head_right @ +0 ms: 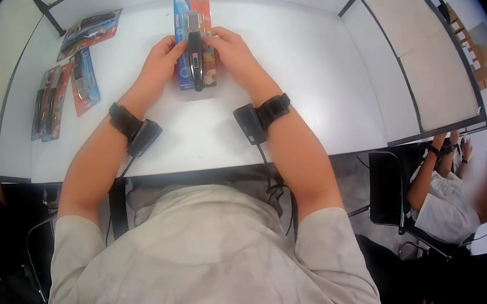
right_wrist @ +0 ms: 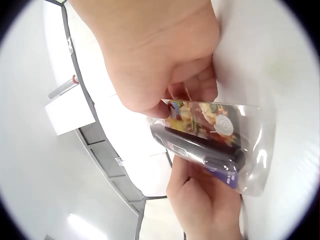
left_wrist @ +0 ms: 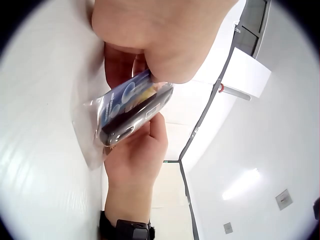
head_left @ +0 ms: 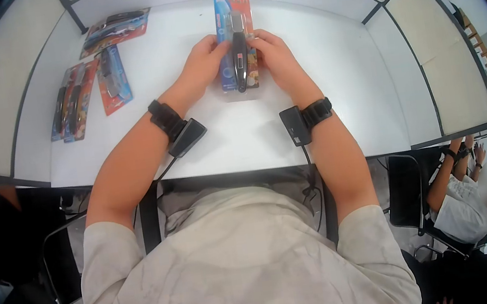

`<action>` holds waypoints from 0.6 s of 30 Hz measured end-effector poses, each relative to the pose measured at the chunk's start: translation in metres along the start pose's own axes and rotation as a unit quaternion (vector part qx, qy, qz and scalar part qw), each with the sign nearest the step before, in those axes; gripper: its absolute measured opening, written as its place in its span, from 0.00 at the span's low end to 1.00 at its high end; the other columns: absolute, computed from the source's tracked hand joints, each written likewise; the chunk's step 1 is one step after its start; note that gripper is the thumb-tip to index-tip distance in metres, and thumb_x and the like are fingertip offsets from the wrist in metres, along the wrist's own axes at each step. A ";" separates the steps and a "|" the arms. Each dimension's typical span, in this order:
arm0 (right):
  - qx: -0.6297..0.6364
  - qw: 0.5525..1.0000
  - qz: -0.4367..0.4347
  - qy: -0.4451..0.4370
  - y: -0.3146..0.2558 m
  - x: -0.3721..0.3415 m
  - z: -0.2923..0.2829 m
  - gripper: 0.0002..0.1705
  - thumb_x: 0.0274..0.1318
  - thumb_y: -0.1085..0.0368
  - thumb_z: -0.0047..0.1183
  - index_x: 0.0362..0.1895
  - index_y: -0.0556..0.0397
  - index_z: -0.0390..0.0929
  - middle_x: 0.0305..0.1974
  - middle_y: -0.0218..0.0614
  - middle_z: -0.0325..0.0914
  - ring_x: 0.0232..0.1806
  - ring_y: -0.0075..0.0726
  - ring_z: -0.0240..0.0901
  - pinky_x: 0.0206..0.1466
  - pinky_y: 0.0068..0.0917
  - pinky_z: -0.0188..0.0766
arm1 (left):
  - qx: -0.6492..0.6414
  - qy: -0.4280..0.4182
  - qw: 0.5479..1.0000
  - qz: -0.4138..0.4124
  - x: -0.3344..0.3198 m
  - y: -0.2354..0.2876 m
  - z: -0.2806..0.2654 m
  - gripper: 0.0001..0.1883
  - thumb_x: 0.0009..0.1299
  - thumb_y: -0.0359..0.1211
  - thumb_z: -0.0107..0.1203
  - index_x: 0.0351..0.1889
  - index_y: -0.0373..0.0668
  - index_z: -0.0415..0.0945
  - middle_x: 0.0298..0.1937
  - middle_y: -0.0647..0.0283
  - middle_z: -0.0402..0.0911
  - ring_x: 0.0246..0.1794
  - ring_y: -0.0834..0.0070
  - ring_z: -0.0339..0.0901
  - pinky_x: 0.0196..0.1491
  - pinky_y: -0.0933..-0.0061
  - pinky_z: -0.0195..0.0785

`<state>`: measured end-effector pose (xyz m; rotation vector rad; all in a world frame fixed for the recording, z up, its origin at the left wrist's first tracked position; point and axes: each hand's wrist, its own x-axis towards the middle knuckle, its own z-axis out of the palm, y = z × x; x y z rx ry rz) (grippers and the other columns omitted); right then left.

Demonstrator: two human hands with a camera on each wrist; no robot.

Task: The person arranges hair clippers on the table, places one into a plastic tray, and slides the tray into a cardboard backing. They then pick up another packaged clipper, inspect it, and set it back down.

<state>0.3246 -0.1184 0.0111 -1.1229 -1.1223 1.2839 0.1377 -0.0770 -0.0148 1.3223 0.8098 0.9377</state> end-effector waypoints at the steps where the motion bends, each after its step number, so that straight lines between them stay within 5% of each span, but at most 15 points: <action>1: 0.001 1.000 -0.004 -0.001 0.003 0.002 -0.002 0.15 0.70 0.64 0.49 0.52 0.60 0.78 0.46 0.40 0.82 0.46 0.32 0.81 0.48 0.27 0.77 | -0.004 0.000 1.000 -0.002 -0.001 0.001 0.001 0.15 0.83 0.40 0.50 0.56 0.38 0.76 0.48 0.66 0.82 0.46 0.81 0.76 0.51 0.77 0.69; 8: -0.011 1.000 -0.004 0.006 0.003 0.003 -0.003 0.14 0.70 0.64 0.50 0.52 0.59 0.78 0.46 0.39 0.82 0.45 0.32 0.81 0.46 0.27 0.77 | -0.002 -0.002 1.000 -0.015 -0.003 0.006 0.001 0.15 0.82 0.40 0.51 0.56 0.40 0.76 0.47 0.68 0.83 0.45 0.83 0.75 0.49 0.79 0.68; 12: 0.011 0.999 -0.021 0.023 0.004 0.004 -0.002 0.13 0.71 0.62 0.50 0.51 0.56 0.79 0.44 0.36 0.81 0.43 0.30 0.80 0.41 0.29 0.78 | 0.008 0.011 1.000 -0.005 -0.005 0.010 0.001 0.17 0.79 0.43 0.55 0.48 0.37 0.79 0.36 0.64 0.82 0.28 0.78 0.77 0.27 0.74 0.68; 18: 0.015 0.999 -0.034 0.020 0.003 0.005 -0.005 0.13 0.72 0.62 0.48 0.51 0.56 0.79 0.45 0.37 0.81 0.43 0.32 0.80 0.40 0.30 0.79 | 0.029 -0.015 0.999 -0.043 -0.002 0.011 -0.004 0.19 0.79 0.46 0.54 0.39 0.38 0.80 0.28 0.66 0.79 0.26 0.79 0.76 0.25 0.75 0.66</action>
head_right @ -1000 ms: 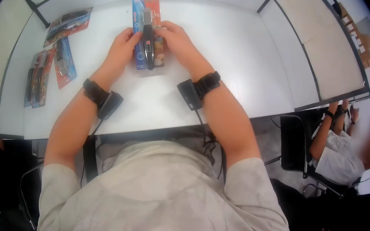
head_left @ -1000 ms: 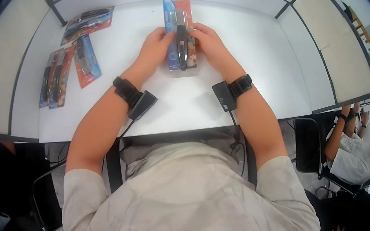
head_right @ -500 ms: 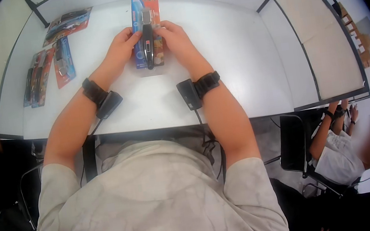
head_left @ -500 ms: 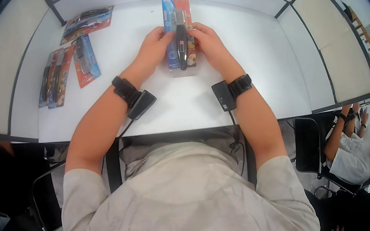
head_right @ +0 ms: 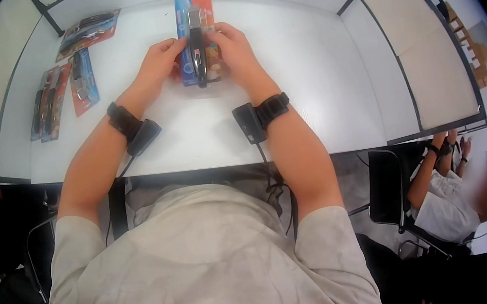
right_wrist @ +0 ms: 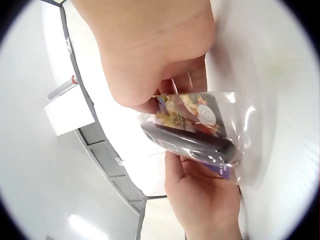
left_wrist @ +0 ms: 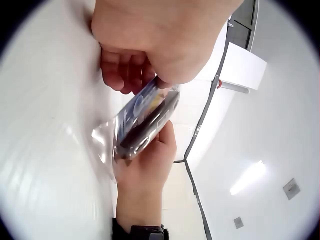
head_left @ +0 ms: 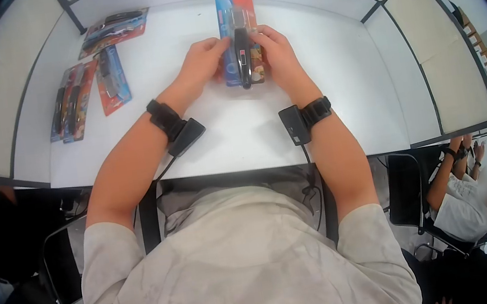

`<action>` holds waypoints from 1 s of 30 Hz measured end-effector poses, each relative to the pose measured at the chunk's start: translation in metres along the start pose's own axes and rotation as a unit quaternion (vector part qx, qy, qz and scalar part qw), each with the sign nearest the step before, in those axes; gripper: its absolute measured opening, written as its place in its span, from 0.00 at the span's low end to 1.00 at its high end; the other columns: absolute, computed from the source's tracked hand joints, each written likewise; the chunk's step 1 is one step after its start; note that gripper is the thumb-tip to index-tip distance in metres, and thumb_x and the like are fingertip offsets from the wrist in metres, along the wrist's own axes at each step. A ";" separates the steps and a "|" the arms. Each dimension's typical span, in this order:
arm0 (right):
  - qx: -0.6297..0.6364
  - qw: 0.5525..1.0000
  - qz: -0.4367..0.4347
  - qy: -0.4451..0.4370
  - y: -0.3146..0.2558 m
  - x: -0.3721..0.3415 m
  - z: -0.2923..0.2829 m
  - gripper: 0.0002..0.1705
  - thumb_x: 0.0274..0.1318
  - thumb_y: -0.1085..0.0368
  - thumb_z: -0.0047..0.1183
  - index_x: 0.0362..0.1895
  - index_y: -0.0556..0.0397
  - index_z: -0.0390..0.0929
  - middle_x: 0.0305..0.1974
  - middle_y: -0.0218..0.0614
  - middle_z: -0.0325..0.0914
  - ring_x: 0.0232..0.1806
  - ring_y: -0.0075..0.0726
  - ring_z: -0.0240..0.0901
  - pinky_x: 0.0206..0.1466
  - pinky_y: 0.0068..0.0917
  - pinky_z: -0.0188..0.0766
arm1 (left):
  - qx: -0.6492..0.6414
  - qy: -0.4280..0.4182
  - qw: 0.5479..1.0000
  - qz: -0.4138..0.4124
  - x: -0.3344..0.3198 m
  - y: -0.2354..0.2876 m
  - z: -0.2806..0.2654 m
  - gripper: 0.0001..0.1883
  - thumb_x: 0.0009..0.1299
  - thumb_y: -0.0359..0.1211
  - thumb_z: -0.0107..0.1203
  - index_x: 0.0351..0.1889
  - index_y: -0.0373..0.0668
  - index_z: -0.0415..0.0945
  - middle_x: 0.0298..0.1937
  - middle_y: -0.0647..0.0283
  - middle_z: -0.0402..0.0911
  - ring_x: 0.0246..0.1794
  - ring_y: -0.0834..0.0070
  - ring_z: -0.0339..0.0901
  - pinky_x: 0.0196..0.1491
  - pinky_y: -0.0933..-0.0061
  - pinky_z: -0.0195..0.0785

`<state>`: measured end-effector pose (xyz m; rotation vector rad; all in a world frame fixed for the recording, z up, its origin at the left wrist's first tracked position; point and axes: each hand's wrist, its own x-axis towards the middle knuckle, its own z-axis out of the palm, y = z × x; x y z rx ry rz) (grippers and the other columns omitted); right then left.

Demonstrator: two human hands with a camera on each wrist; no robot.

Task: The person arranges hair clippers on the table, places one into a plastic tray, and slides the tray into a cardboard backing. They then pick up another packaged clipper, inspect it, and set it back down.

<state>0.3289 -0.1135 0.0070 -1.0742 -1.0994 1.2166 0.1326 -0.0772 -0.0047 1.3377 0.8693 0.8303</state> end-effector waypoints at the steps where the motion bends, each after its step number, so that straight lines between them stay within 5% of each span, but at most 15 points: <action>1: 0.006 1.000 0.002 -0.003 -0.001 -0.001 0.000 0.13 0.72 0.61 0.48 0.51 0.56 0.79 0.45 0.37 0.81 0.43 0.32 0.80 0.41 0.30 0.79 | 0.000 0.008 1.000 0.010 -0.001 0.000 0.002 0.20 0.79 0.47 0.54 0.38 0.39 0.80 0.28 0.67 0.79 0.26 0.79 0.76 0.26 0.76 0.66; 13: 0.019 1.000 0.008 -0.011 0.001 -0.001 0.000 0.15 0.72 0.61 0.49 0.54 0.57 0.78 0.48 0.37 0.81 0.45 0.31 0.80 0.47 0.29 0.78 | -0.009 -0.004 1.000 0.030 -0.002 -0.004 0.003 0.16 0.83 0.44 0.50 0.45 0.40 0.80 0.35 0.70 0.81 0.32 0.85 0.76 0.37 0.80 0.71; 25: 0.029 0.999 0.025 -0.020 0.002 0.001 0.001 0.16 0.72 0.60 0.49 0.53 0.59 0.78 0.46 0.37 0.82 0.44 0.30 0.80 0.46 0.27 0.77 | -0.026 0.031 0.998 0.056 0.003 -0.011 0.006 0.18 0.82 0.45 0.52 0.39 0.40 0.79 0.29 0.70 0.77 0.27 0.84 0.70 0.31 0.78 0.64; 28: 0.006 0.999 0.034 -0.019 0.001 0.001 0.000 0.16 0.72 0.59 0.50 0.52 0.59 0.78 0.45 0.36 0.82 0.43 0.29 0.80 0.46 0.26 0.77 | -0.014 0.011 0.999 0.033 0.002 -0.009 0.003 0.15 0.84 0.41 0.49 0.47 0.39 0.79 0.37 0.70 0.81 0.35 0.85 0.77 0.39 0.80 0.71; 30: -0.003 0.999 0.032 -0.021 0.001 0.001 -0.001 0.16 0.72 0.58 0.50 0.52 0.58 0.78 0.44 0.36 0.82 0.43 0.28 0.80 0.45 0.26 0.76 | -0.010 0.031 0.998 0.051 0.004 -0.011 0.006 0.16 0.83 0.43 0.50 0.41 0.40 0.78 0.31 0.71 0.77 0.29 0.85 0.71 0.33 0.79 0.65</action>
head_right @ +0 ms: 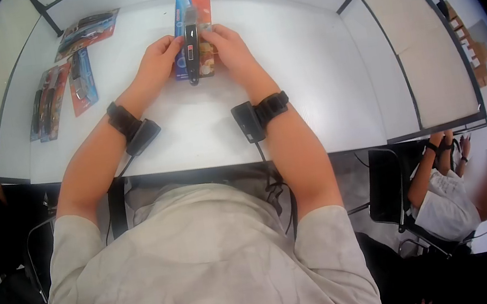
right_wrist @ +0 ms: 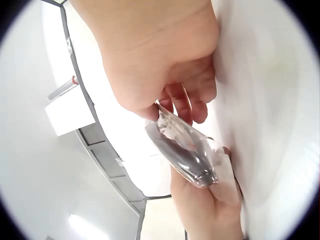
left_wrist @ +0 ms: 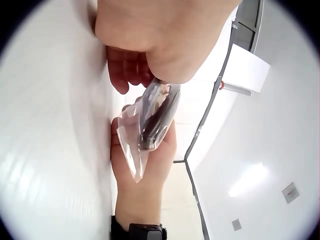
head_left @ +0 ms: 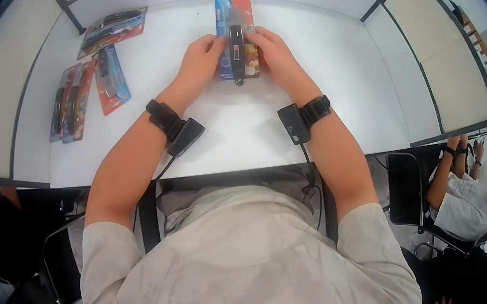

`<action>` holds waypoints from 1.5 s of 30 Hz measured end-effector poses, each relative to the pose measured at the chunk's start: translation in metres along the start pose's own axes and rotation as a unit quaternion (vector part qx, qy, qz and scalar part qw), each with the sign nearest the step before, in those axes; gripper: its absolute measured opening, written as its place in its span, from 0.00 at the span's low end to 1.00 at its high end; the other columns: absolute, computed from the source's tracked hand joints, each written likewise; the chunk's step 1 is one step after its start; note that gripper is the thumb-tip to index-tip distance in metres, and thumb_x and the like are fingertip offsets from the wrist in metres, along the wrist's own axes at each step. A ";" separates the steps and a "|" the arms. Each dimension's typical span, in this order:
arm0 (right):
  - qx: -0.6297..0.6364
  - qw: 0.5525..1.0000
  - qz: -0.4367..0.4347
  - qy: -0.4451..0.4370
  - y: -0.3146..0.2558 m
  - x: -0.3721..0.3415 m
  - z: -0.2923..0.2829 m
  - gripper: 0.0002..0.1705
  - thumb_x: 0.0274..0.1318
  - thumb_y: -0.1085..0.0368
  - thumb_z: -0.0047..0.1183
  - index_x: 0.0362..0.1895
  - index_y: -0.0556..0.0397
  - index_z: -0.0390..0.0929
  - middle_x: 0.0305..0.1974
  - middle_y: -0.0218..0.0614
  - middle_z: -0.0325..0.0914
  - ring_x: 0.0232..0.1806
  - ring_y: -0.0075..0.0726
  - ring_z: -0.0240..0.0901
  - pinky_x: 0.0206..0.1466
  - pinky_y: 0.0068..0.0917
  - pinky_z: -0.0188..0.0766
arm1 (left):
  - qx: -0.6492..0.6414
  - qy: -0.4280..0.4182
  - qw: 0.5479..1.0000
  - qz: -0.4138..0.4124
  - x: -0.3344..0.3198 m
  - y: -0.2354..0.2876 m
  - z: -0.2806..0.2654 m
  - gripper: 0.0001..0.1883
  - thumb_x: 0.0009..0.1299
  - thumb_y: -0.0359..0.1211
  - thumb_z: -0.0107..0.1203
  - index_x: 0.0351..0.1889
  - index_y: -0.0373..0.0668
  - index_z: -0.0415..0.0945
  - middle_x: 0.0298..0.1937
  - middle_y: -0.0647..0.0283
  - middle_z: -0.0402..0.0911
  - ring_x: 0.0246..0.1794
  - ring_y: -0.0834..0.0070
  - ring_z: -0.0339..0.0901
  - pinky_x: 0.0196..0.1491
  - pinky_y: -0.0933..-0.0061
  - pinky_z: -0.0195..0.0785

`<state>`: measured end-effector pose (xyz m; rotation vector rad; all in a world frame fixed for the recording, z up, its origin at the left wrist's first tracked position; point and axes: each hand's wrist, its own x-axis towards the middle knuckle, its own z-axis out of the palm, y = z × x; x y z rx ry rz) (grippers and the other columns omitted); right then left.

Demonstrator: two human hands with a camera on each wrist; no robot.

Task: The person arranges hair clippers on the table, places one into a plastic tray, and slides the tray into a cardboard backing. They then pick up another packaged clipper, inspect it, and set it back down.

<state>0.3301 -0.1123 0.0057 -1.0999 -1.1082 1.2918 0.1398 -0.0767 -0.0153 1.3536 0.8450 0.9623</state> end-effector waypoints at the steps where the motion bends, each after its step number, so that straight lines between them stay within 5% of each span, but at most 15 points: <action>1: -0.004 1.000 -0.001 -0.001 0.001 0.000 0.000 0.17 0.72 0.58 0.50 0.52 0.58 0.78 0.43 0.35 0.82 0.43 0.28 0.79 0.45 0.26 0.76 | 0.003 0.010 1.000 0.009 0.000 -0.001 0.000 0.17 0.82 0.43 0.51 0.38 0.40 0.78 0.28 0.71 0.75 0.26 0.85 0.68 0.29 0.78 0.62; 28: -0.019 1.000 -0.010 -0.018 0.001 -0.002 0.001 0.15 0.75 0.56 0.50 0.44 0.56 0.78 0.36 0.30 0.79 0.34 0.22 0.74 0.37 0.22 0.71 | 0.004 0.014 1.000 0.000 -0.003 0.004 0.001 0.16 0.82 0.43 0.52 0.40 0.40 0.78 0.28 0.71 0.75 0.25 0.84 0.67 0.27 0.78 0.60; 31: -0.022 1.000 -0.005 -0.009 -0.003 -0.004 0.003 0.14 0.75 0.56 0.51 0.44 0.55 0.77 0.36 0.30 0.79 0.33 0.22 0.73 0.35 0.22 0.70 | 0.023 -0.006 1.000 -0.017 -0.001 0.003 -0.003 0.14 0.83 0.43 0.50 0.45 0.42 0.78 0.36 0.71 0.81 0.33 0.86 0.75 0.36 0.81 0.68; 34: -0.017 1.000 -0.007 -0.014 -0.001 -0.003 0.003 0.14 0.74 0.57 0.51 0.44 0.55 0.77 0.37 0.30 0.79 0.33 0.21 0.73 0.34 0.22 0.70 | 0.013 0.010 1.000 0.008 0.001 -0.002 -0.001 0.16 0.82 0.43 0.52 0.42 0.40 0.78 0.28 0.71 0.75 0.25 0.84 0.68 0.28 0.79 0.61; 37: -0.017 1.000 -0.001 -0.010 -0.005 -0.007 0.006 0.13 0.75 0.55 0.51 0.43 0.51 0.77 0.36 0.25 0.77 0.34 0.19 0.71 0.37 0.21 0.69 | 0.031 -0.012 0.999 -0.016 0.001 0.001 -0.004 0.15 0.83 0.43 0.50 0.46 0.40 0.78 0.37 0.71 0.81 0.34 0.85 0.75 0.38 0.80 0.69; 45: -0.025 1.000 -0.011 -0.013 0.000 -0.003 0.004 0.12 0.75 0.54 0.50 0.44 0.48 0.78 0.35 0.22 0.76 0.33 0.17 0.68 0.37 0.21 0.69 | 0.023 -0.010 1.000 -0.013 -0.001 0.005 -0.002 0.15 0.83 0.43 0.50 0.49 0.39 0.78 0.39 0.69 0.81 0.34 0.84 0.76 0.40 0.79 0.71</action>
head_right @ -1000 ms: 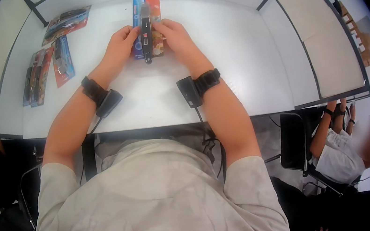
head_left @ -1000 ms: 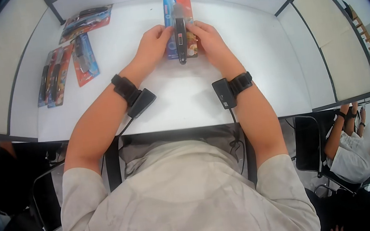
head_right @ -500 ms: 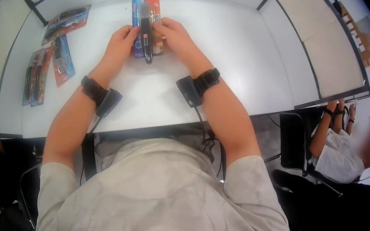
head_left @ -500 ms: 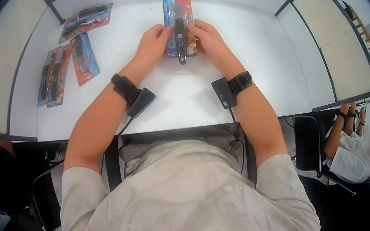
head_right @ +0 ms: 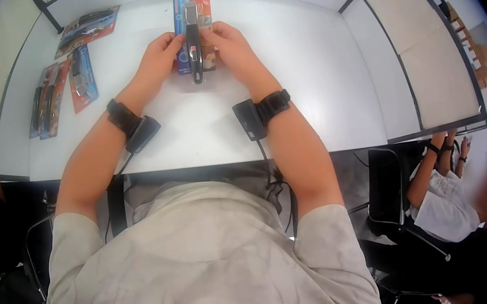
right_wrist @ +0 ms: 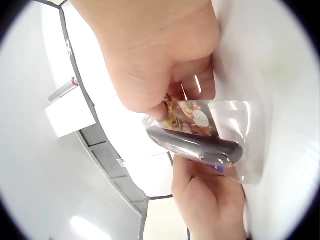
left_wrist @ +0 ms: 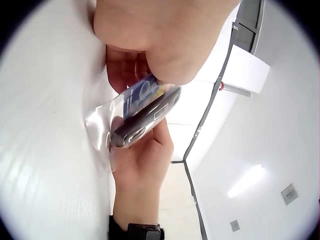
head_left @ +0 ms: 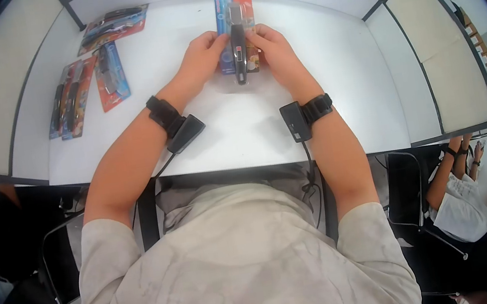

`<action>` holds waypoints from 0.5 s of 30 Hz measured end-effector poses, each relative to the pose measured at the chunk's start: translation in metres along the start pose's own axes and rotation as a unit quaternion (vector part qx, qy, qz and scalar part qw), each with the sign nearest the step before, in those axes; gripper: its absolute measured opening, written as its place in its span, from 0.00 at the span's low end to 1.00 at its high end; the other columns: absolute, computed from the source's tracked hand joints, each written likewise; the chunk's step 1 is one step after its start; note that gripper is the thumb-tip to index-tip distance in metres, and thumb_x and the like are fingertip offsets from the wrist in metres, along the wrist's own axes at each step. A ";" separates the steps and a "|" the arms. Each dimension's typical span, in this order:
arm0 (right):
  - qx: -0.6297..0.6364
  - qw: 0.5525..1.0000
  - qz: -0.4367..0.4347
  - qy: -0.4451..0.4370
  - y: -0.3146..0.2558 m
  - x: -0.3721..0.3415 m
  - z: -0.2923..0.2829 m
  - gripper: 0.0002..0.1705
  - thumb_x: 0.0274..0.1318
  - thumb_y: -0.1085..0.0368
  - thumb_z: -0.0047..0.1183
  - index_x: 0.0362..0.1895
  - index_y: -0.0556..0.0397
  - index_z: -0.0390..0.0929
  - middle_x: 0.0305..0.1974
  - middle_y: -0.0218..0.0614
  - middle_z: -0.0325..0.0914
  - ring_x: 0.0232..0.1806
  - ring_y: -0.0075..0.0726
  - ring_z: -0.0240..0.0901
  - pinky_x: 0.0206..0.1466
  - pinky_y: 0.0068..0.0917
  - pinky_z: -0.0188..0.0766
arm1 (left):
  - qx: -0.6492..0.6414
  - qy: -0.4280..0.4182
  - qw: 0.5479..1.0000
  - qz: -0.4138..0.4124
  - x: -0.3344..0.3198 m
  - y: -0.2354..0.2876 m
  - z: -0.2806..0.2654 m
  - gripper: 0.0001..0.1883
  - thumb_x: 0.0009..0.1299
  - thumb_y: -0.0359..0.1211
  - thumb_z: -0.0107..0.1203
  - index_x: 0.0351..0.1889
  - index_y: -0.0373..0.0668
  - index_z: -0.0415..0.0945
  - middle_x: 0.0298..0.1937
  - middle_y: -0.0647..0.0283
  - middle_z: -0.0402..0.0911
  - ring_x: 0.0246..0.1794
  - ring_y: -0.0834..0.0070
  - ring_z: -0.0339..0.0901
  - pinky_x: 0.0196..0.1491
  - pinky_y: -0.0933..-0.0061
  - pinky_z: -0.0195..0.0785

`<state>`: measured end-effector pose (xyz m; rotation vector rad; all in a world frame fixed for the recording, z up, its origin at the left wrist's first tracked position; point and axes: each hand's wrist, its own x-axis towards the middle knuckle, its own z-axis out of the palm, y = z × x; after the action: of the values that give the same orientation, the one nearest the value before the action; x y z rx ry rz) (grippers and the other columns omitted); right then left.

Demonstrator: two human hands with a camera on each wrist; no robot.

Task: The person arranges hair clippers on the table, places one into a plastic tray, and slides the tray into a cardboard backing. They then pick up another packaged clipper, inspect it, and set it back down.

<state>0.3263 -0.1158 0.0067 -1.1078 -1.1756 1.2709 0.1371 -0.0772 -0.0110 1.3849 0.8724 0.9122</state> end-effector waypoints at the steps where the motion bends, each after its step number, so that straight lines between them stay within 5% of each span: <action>1: -0.006 1.000 0.002 0.000 -0.002 -0.002 0.001 0.12 0.75 0.54 0.50 0.44 0.47 0.77 0.35 0.22 0.76 0.33 0.16 0.68 0.37 0.21 0.69 | 0.006 -0.002 1.000 0.000 0.000 -0.001 -0.001 0.16 0.83 0.43 0.50 0.49 0.39 0.78 0.39 0.69 0.82 0.35 0.84 0.77 0.40 0.79 0.71; 15: -0.011 1.000 0.000 0.009 -0.004 -0.004 0.004 0.12 0.75 0.55 0.50 0.45 0.48 0.77 0.32 0.21 0.73 0.31 0.16 0.68 0.36 0.21 0.67 | -0.014 -0.001 1.000 -0.010 -0.004 0.005 0.001 0.16 0.83 0.41 0.50 0.53 0.37 0.77 0.43 0.66 0.82 0.39 0.80 0.80 0.43 0.77 0.74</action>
<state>0.3233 -0.1201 0.0111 -1.1329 -1.1793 1.2475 0.1365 -0.0820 -0.0059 1.3515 0.8678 0.9041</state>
